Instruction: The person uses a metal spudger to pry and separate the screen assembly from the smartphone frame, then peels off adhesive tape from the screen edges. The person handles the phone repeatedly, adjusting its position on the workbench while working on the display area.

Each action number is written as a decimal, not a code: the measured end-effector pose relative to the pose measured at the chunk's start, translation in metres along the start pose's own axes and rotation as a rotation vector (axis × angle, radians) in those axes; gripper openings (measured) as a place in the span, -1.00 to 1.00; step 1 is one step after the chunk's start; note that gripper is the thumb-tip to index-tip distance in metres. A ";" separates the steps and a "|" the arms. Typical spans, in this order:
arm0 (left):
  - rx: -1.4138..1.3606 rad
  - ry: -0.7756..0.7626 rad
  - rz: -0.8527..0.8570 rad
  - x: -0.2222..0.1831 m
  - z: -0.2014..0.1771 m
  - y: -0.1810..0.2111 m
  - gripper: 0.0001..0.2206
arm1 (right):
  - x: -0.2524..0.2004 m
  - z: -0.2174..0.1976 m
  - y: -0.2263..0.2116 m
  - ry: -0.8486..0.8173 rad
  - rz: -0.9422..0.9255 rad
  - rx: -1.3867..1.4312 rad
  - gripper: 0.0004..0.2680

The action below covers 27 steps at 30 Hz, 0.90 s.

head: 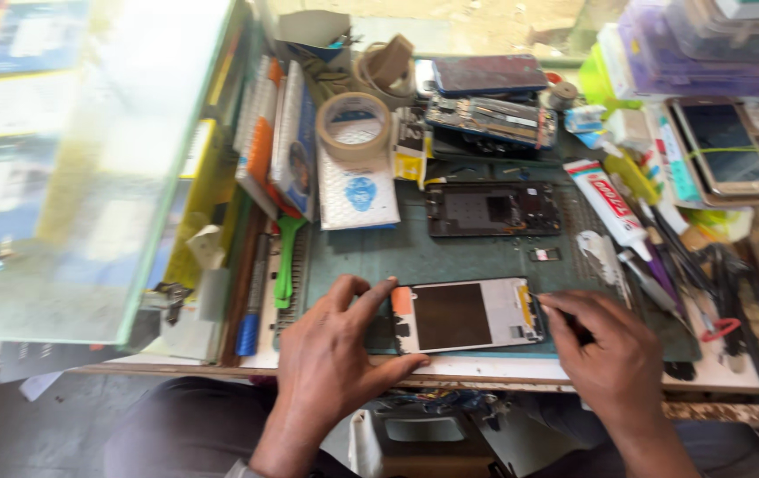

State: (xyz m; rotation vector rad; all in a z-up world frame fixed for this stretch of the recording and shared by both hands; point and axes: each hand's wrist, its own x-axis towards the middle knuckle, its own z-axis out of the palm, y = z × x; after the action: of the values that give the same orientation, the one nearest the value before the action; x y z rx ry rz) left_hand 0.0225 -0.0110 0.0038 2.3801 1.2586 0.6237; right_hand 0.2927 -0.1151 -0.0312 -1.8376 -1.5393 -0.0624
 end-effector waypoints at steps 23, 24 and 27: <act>-0.027 -0.122 -0.085 0.000 0.001 -0.003 -0.18 | -0.004 0.002 0.005 -0.028 0.041 -0.032 -0.84; -0.028 -0.125 -0.089 0.000 0.001 -0.003 -0.18 | -0.004 0.002 0.004 -0.029 0.038 -0.021 -0.84; -0.007 -0.046 -0.020 -0.002 0.000 -0.004 -0.23 | -0.003 0.000 0.004 -0.027 0.036 -0.015 -0.84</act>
State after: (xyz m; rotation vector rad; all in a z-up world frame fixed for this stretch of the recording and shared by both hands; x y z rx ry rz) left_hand 0.0192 -0.0105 0.0011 2.3597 1.2577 0.5627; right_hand 0.2954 -0.1178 -0.0349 -1.8842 -1.5271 -0.0324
